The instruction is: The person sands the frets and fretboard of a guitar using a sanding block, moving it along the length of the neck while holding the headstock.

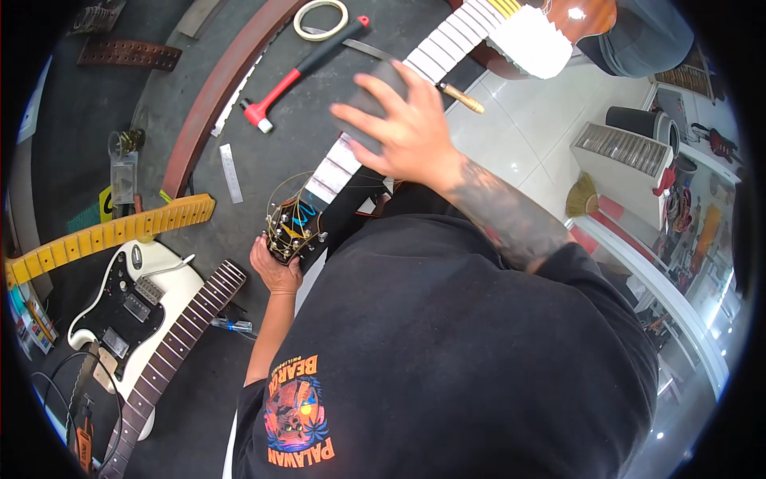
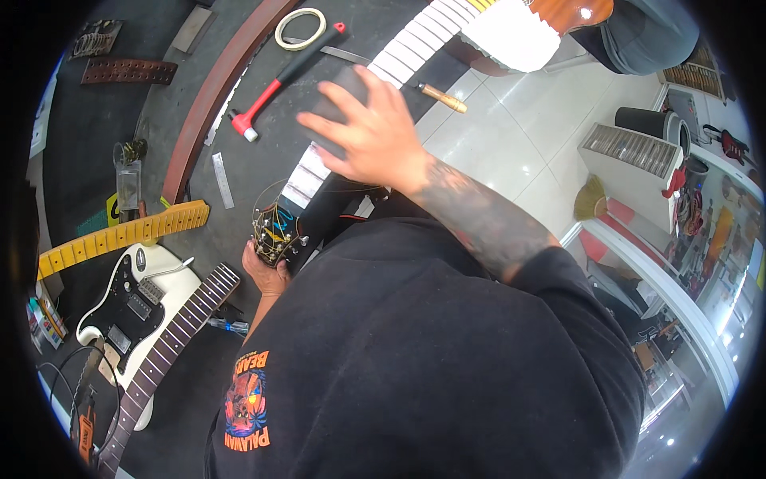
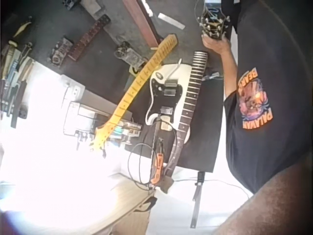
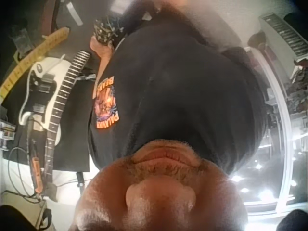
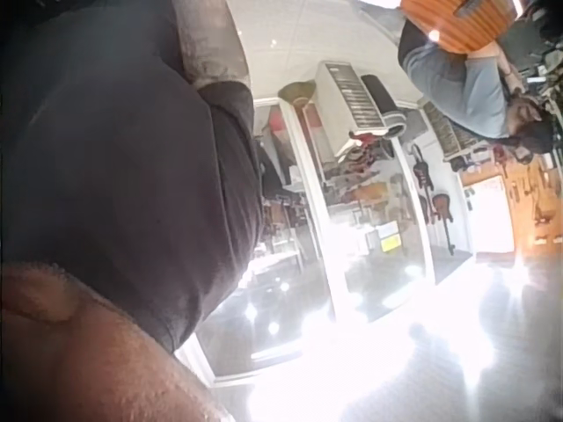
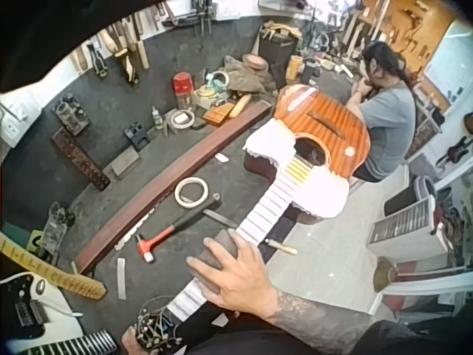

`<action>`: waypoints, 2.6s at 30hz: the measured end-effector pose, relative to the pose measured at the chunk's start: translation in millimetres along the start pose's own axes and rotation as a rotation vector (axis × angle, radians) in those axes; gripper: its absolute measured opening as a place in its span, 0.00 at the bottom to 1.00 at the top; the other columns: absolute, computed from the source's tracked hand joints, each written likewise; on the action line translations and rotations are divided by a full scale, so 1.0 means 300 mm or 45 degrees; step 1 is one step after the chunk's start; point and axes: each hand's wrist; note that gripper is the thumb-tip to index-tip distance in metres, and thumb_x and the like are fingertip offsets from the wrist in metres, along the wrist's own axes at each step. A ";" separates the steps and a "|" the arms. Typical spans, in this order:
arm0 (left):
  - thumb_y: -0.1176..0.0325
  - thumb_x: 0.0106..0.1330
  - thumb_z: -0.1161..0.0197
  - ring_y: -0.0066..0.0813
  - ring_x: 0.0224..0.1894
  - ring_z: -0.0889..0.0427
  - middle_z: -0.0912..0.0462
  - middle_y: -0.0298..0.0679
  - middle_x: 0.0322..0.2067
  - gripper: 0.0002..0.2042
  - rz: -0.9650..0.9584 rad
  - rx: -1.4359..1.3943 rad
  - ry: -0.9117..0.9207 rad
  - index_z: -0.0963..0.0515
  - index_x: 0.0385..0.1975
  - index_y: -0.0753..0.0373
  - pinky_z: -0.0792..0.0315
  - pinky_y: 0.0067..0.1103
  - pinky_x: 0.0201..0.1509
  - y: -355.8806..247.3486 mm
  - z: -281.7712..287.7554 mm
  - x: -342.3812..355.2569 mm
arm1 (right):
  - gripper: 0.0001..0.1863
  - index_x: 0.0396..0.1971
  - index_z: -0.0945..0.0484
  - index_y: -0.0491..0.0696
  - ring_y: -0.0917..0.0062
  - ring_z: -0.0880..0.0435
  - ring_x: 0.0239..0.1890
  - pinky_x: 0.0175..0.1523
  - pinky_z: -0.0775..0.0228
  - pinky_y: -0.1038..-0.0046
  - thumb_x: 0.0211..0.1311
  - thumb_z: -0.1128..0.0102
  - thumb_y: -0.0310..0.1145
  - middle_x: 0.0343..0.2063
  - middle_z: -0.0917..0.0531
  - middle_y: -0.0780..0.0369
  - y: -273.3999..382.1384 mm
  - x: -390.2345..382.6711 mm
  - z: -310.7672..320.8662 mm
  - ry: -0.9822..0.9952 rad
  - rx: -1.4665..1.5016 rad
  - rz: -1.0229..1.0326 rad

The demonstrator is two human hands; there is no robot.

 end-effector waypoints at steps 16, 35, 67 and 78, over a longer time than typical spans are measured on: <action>0.35 0.70 0.51 0.58 0.66 0.36 0.31 0.54 0.64 0.42 0.039 -0.009 0.038 0.42 0.68 0.69 0.44 0.45 0.71 -0.031 0.046 0.015 | 0.27 0.51 0.16 0.71 0.50 0.32 0.62 0.61 0.35 0.53 0.44 0.27 0.45 0.60 0.25 0.66 -0.220 0.006 0.072 0.025 0.008 0.012; 0.46 0.65 0.36 0.57 0.67 0.38 0.32 0.50 0.65 0.40 0.226 0.022 0.309 0.40 0.68 0.69 0.44 0.44 0.72 -0.121 0.162 0.057 | 0.29 0.51 0.16 0.71 0.50 0.31 0.61 0.57 0.32 0.52 0.40 0.26 0.44 0.59 0.24 0.67 -0.219 -0.021 0.130 0.058 0.065 0.004; 0.63 0.54 0.24 0.52 0.67 0.37 0.31 0.49 0.64 0.41 0.578 -0.013 0.617 0.38 0.66 0.67 0.42 0.40 0.73 -0.237 0.262 0.222 | 0.27 0.52 0.16 0.72 0.51 0.33 0.64 0.63 0.36 0.51 0.47 0.27 0.44 0.61 0.25 0.67 -0.390 0.157 0.113 0.095 0.053 -0.036; 0.62 0.55 0.24 0.54 0.66 0.37 0.31 0.52 0.63 0.41 0.549 0.003 0.651 0.39 0.66 0.67 0.41 0.41 0.71 -0.199 0.255 0.211 | 0.27 0.51 0.16 0.69 0.51 0.33 0.63 0.62 0.34 0.52 0.45 0.26 0.43 0.60 0.25 0.66 -0.404 0.179 0.113 0.094 0.042 -0.047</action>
Point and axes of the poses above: each hand's wrist, its own x-axis towards the middle knuckle, its own z-axis out of the back of the hand, y = z × x
